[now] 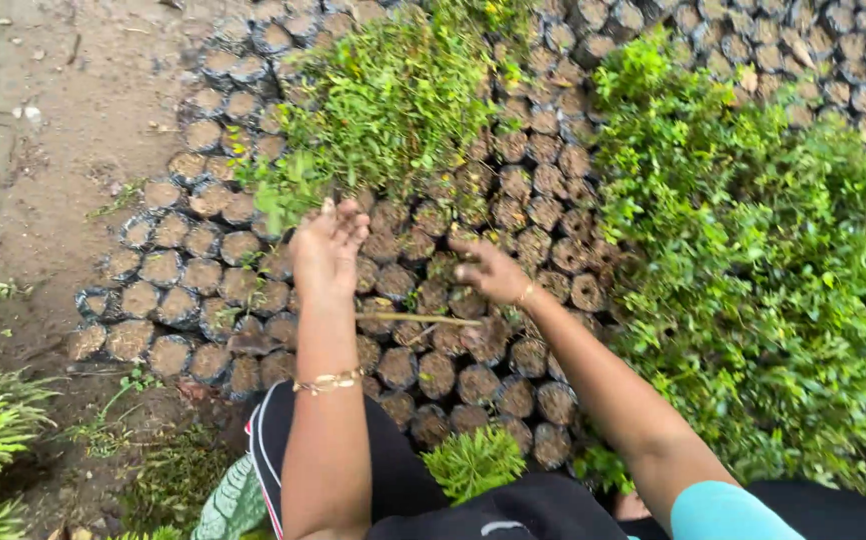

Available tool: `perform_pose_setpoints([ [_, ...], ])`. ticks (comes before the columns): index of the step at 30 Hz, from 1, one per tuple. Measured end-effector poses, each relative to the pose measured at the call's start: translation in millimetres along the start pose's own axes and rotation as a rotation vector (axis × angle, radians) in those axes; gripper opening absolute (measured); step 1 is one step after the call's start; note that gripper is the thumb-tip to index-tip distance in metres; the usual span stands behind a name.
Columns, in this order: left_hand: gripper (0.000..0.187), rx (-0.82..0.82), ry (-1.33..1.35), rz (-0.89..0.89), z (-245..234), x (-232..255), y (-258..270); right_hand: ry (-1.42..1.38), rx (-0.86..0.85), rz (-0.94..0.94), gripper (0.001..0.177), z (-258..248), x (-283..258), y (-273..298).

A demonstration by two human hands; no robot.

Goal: Weeding and cleaning small potted plants in nursery bags by hand

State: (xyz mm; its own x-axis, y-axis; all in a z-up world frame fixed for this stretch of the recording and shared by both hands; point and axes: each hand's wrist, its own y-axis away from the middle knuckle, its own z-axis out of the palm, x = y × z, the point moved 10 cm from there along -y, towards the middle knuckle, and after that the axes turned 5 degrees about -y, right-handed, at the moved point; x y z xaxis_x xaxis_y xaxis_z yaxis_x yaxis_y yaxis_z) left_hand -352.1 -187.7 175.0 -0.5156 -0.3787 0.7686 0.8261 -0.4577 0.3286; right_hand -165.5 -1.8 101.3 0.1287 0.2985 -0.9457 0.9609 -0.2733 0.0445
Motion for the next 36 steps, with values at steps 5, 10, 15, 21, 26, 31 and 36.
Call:
perform_pose_setpoints([
  [5, 0.004, 0.000, 0.148, -0.044, 3.1, 4.4, -14.5, -0.347, 0.346, 0.145, 0.040, -47.3, 72.3, -151.1],
  [10, 0.003, 0.001, 0.255, -0.053, -4.6, -3.1, -31.4, 0.289, 0.542, 0.623, 0.129, -91.3, 152.6, -258.0],
  [15, 0.004, 0.022, 0.284, -0.038, -15.7, 3.3, -44.3, 0.415, 0.511, 0.538, 0.062, -85.7, 218.7, -290.3],
  [21, 0.004, 0.031, 0.189, -0.072, -10.3, -6.0, -28.3, 0.161, 0.546, 0.033, 0.031, -70.0, -37.6, -112.2],
  [26, 0.011, -0.019, 0.149, -0.039, -0.6, -6.6, -18.9, 0.336, 0.475, -0.081, 0.021, -42.5, -91.9, -38.5],
  [31, 0.010, -0.074, 0.042, -0.011, 23.2, 8.8, 11.7, 0.639, -0.110, 0.258, 0.031, -6.2, -19.1, -1.9],
  [36, 0.009, -0.150, -0.027, -0.033, 26.6, -18.0, 9.1, 0.391, 0.192, 0.380, 0.018, -55.4, -20.5, 29.3],
])
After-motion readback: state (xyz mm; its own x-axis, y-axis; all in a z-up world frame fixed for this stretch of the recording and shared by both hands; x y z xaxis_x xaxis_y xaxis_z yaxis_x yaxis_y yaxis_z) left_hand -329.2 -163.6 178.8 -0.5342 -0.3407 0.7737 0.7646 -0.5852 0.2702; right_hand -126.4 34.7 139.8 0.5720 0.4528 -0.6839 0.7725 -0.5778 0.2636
